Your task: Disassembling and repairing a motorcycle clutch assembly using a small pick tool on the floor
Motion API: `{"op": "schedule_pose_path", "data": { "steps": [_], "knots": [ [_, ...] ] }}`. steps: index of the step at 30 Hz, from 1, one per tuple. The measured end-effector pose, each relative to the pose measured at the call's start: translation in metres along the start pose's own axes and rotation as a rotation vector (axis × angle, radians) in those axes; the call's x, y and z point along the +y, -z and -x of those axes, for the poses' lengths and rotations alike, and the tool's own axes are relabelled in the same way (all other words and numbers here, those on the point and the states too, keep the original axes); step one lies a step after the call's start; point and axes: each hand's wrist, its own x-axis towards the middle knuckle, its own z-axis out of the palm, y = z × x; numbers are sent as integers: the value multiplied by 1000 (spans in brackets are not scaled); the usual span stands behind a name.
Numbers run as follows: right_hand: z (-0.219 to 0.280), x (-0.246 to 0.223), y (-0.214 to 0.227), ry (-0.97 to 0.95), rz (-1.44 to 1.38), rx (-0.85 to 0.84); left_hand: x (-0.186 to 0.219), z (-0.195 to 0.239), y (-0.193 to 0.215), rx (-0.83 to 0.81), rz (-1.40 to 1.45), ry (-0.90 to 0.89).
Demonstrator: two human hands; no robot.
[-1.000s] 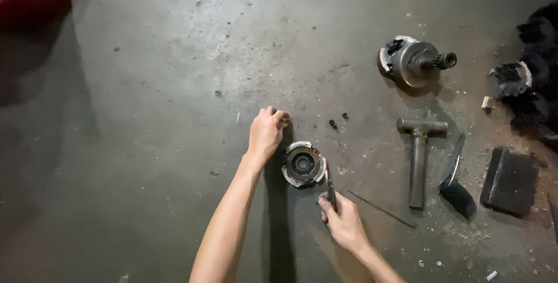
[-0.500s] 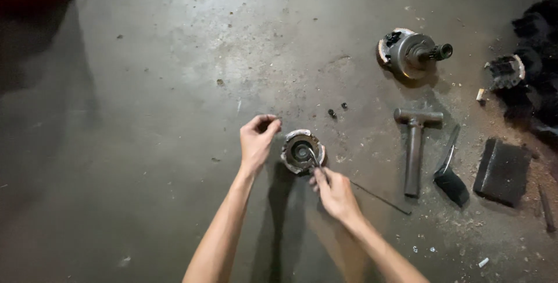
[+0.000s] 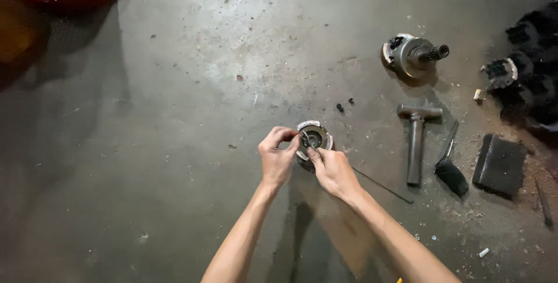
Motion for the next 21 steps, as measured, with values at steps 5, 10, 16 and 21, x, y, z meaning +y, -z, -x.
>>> {"op": "schedule_pose_path", "data": {
  "steps": [5, 10, 16, 21],
  "knots": [
    [7, -8, 2, 57, 63, 45, 11, 1, 0, 9, -7, -128],
    [11, -11, -1, 55, 109, 67, 8, 4, -4, 15, -31, -182],
    [10, -5, -5, 94, 101, 99, 12, 7, -5, 40, -44, -214],
    [5, 15, -19, 105, 45, 137, 15, 11, -9, 59, -31, -209]
  ]
}}
